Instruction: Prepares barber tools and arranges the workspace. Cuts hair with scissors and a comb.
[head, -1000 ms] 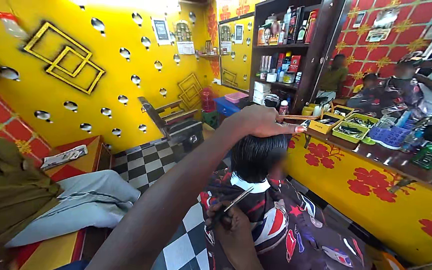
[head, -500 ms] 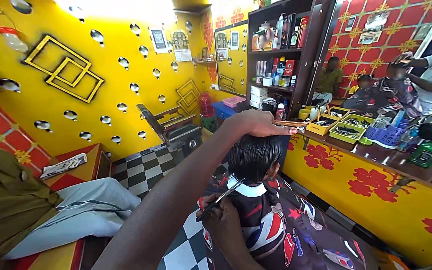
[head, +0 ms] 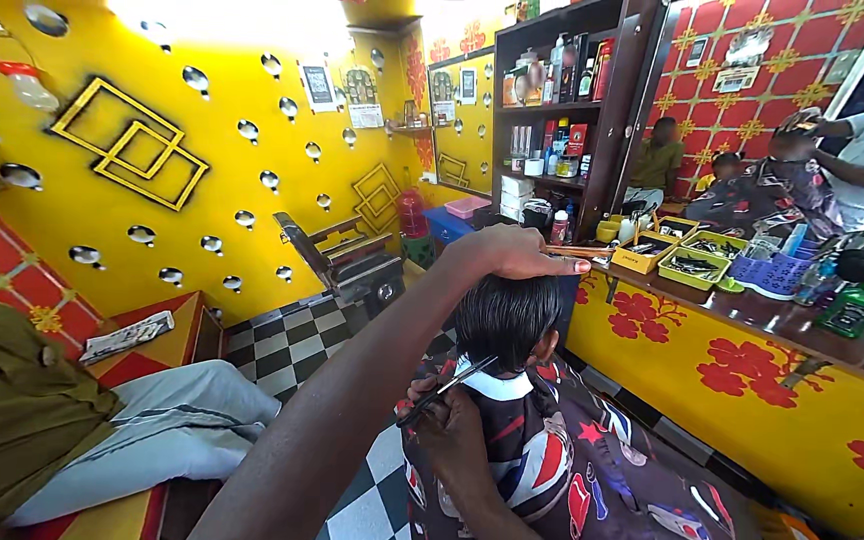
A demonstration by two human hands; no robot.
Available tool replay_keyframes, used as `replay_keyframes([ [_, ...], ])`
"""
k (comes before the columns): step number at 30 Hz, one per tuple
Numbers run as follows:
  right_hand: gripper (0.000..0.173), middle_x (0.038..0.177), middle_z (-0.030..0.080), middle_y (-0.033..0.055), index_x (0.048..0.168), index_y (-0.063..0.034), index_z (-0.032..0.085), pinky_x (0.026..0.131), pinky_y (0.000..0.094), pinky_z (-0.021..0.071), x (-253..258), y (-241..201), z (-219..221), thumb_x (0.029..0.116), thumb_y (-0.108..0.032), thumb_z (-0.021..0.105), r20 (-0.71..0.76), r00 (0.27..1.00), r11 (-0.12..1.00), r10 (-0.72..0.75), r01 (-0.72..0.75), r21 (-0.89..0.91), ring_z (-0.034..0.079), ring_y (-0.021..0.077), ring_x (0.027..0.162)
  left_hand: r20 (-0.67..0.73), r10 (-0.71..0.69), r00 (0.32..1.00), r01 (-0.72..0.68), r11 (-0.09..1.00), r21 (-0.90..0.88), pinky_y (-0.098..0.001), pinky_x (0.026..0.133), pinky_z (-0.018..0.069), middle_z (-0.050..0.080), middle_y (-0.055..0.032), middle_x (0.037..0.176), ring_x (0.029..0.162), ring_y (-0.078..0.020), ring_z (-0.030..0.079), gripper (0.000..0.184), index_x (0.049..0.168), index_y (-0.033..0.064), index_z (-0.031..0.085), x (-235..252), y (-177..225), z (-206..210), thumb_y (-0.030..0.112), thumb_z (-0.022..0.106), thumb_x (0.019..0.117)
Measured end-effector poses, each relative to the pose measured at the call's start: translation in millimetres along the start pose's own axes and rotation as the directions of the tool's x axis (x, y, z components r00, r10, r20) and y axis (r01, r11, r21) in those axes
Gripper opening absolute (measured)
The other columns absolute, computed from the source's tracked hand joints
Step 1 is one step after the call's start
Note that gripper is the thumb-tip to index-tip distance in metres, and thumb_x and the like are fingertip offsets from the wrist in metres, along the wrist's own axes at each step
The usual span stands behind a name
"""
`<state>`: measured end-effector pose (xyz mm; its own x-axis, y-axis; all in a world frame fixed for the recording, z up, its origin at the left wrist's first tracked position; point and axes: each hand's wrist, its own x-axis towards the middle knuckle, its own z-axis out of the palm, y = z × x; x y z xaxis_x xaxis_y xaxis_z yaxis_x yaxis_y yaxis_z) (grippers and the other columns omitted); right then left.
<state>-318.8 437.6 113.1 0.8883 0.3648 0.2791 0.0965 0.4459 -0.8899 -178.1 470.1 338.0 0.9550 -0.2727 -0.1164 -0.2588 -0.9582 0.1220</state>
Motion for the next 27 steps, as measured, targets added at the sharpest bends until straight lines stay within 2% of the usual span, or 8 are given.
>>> replay_keyframes([
  [9, 0.043, 0.112, 0.070, 0.0165, 0.118, 0.0078, 0.059, 0.090, 0.0312, 0.0619, -1, 7, 2, 0.0834, -0.003, 0.081, -0.014, 0.998, 0.998, -0.062, 0.062, -0.005, 0.071, 0.0192, 0.103, 0.009, 0.021, 1.000, -0.021, 1.000, 0.013, -0.0622, 0.110, 0.0392, 0.059, -0.0154, 0.143, 0.135, -0.0337, 0.053, 0.085, 0.138, 0.0117, 0.063, 0, -2, 0, 0.079, 0.036, 0.0943],
  [16, 0.045, 0.112, 0.070, 0.0153, 0.120, 0.0079, 0.059, 0.089, 0.0304, 0.0619, 2, 3, -1, 0.0829, -0.003, 0.082, -0.026, 0.995, 0.995, -0.093, 0.093, -0.023, 0.071, 0.0178, 0.102, -0.006, 0.034, 0.999, -0.034, 0.999, -0.011, -0.0635, 0.107, 0.0416, 0.064, -0.0146, 0.137, 0.131, -0.0330, 0.057, 0.081, 0.135, 0.0144, 0.066, -1, -3, 1, 0.079, 0.038, 0.0941],
  [27, 0.039, 0.109, 0.071, 0.0161, 0.119, 0.0081, 0.059, 0.089, 0.0317, 0.0621, 6, -6, -12, 0.0851, 0.001, 0.078, -0.035, 0.997, 0.997, -0.073, 0.074, 0.012, 0.072, 0.0198, 0.100, -0.007, 0.053, 0.999, -0.053, 0.999, 0.006, -0.0611, 0.110, 0.0400, 0.061, -0.0123, 0.141, 0.135, -0.0307, 0.054, 0.078, 0.136, 0.0176, 0.066, -4, -4, 1, 0.078, 0.036, 0.0954],
])
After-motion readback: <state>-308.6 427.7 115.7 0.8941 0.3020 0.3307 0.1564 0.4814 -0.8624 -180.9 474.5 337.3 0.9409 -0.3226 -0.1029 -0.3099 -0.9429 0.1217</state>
